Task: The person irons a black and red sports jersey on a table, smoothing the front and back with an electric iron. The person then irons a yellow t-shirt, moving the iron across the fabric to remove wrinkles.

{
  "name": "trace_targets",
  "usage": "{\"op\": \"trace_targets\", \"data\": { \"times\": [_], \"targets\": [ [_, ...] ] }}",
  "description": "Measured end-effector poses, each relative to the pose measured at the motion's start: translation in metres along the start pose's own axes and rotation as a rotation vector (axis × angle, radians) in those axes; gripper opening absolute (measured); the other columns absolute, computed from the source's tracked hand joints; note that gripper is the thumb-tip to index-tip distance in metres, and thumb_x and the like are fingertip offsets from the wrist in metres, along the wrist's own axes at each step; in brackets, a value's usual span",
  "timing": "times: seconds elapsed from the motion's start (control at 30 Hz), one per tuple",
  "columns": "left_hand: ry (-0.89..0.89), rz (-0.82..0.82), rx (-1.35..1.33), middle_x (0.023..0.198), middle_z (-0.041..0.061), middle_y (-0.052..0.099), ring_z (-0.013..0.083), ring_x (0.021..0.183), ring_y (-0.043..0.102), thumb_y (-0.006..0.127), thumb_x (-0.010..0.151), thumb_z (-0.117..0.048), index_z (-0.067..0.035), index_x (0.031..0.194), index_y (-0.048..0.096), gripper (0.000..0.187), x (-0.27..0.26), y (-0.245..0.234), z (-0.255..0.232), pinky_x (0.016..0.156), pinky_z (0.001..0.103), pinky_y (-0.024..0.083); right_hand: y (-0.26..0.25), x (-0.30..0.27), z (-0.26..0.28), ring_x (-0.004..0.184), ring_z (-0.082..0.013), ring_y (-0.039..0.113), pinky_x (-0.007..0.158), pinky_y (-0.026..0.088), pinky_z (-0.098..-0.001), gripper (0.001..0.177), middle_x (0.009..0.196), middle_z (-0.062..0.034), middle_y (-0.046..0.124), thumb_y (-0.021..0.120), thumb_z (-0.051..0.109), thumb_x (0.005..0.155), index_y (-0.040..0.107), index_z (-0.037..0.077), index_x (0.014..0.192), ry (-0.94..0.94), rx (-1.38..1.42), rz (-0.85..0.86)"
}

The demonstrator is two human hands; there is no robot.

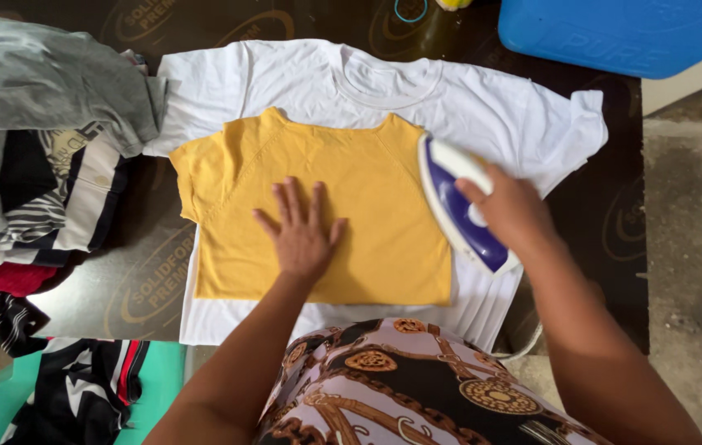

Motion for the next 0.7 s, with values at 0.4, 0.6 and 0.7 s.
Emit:
{"op": "trace_targets", "data": {
  "times": [0.4,0.6,0.7],
  "targets": [
    [-0.064,0.002,0.023,0.170,0.019,0.010,0.0422,0.157,0.004,0.044,0.097,-0.064,-0.027,0.161,0.031,0.074,-0.005,-0.014,0.019,0.114,0.077,-0.004,0.011,0.043,0.034,0.052,-0.0277,0.066,0.049,0.053,-0.0413,0.051,0.068,-0.0184,0.068,0.064,0.046,0.098,0.060,-0.005,0.108,0.168,0.218,0.240],
    [-0.055,-0.046,0.003,0.170,0.019,0.012,0.0422,0.157,0.004,0.045,0.097,-0.063,-0.027,0.161,0.032,0.075,-0.005,-0.015,0.018,0.113,0.078,-0.003,0.018,0.016,0.017,0.048,-0.0280,0.064,0.045,0.052,-0.0427,0.049,0.064,-0.0179,0.067,0.063,0.045,0.097,0.058,-0.002,0.112,0.230,0.193,0.287],
    [-0.057,-0.034,0.011,0.170,0.019,0.012,0.0427,0.156,0.004,0.045,0.096,-0.063,-0.027,0.161,0.032,0.075,-0.004,-0.013,0.019,0.113,0.078,-0.003,0.019,0.042,0.022,0.047,-0.0273,0.064,0.046,0.052,-0.0418,0.049,0.063,-0.0173,0.066,0.063,0.044,0.098,0.058,-0.003,0.109,0.182,0.199,0.261]
  ]
}}
Point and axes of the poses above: each hand's wrist, its own x-axis towards the middle knuckle, its own y-axis out of the palm, z = x × y, the point moved 6 cm from there along x, towards the middle knuckle
